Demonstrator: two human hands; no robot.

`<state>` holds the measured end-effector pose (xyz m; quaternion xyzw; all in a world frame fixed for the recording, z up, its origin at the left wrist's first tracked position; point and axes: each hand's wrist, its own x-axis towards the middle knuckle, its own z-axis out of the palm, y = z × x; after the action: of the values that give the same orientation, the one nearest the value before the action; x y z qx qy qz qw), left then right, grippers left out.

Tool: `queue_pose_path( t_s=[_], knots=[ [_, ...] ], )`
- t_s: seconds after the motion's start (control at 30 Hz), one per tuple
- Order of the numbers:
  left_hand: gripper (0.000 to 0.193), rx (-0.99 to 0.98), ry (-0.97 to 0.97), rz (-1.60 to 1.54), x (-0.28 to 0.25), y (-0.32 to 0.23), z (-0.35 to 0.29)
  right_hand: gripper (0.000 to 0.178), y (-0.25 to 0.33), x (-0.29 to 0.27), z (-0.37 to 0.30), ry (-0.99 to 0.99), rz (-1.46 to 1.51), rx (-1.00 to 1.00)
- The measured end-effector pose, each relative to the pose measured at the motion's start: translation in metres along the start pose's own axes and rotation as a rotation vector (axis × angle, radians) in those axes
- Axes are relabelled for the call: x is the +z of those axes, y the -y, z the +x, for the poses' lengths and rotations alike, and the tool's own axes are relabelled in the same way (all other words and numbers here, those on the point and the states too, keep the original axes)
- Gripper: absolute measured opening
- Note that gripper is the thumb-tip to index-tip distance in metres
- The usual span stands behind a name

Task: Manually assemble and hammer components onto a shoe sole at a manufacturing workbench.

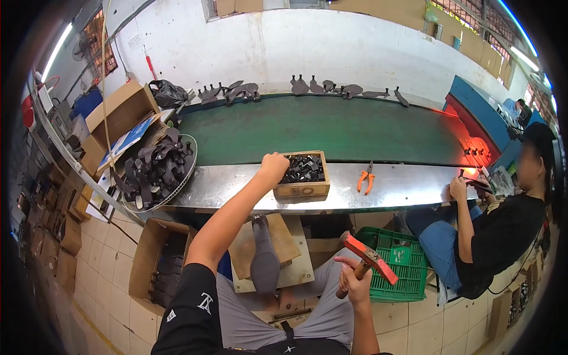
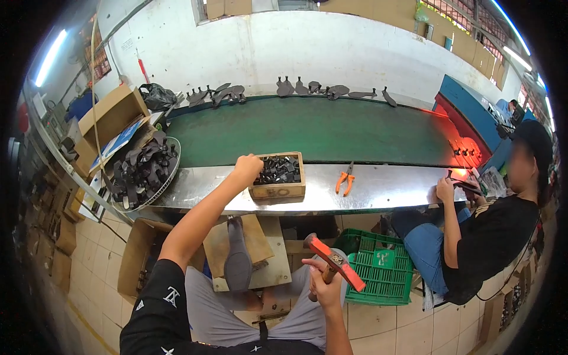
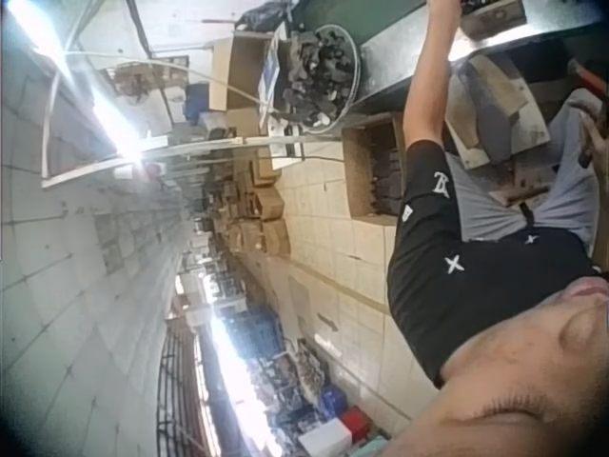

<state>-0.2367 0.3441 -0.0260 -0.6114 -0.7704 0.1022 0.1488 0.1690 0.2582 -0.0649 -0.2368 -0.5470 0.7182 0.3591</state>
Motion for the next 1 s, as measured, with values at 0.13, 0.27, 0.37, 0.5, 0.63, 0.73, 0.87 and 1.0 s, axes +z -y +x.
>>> queue_pose_path(
  t_s=[0.13, 0.27, 0.37, 0.5, 0.63, 0.73, 0.87, 1.0],
  knots=[
    [0.01, -0.082, -0.117, -0.157, 0.008, 0.016, -0.011, 0.024, 0.0, 0.005, -0.003, 0.001, 0.02, 0.026],
    [0.019, -0.257, -0.322, -1.297, -0.038, -0.006, -0.059, 0.026, -0.001, 0.005, -0.004, -0.007, 0.013, 0.049],
    [0.023, -0.296, -0.272, -1.743, -0.11, -0.051, -0.132, 0.031, 0.013, 0.014, 0.001, 0.0, -0.023, 0.013],
    [0.022, -0.374, -0.236, -2.106, -0.164, -0.091, -0.215, 0.036, 0.049, 0.047, 0.018, 0.116, -0.014, -0.029],
    [0.017, -0.337, -0.362, -2.086, -0.174, -0.11, -0.252, 0.032, 0.065, 0.08, 0.025, 0.23, 0.171, -0.061],
    [0.016, -0.242, -0.606, -1.694, -0.165, -0.109, -0.268, 0.028, 0.082, 0.102, 0.022, 0.274, 0.18, -0.062],
    [0.016, -0.116, -0.795, -1.314, -0.138, -0.1, -0.272, 0.02, 0.074, 0.109, 0.027, 0.299, 0.022, -0.065],
    [0.025, -0.514, -0.752, -1.079, -0.059, -0.07, -0.241, 0.014, 0.043, 0.12, 0.058, 0.318, -0.151, -0.137]
  ],
)
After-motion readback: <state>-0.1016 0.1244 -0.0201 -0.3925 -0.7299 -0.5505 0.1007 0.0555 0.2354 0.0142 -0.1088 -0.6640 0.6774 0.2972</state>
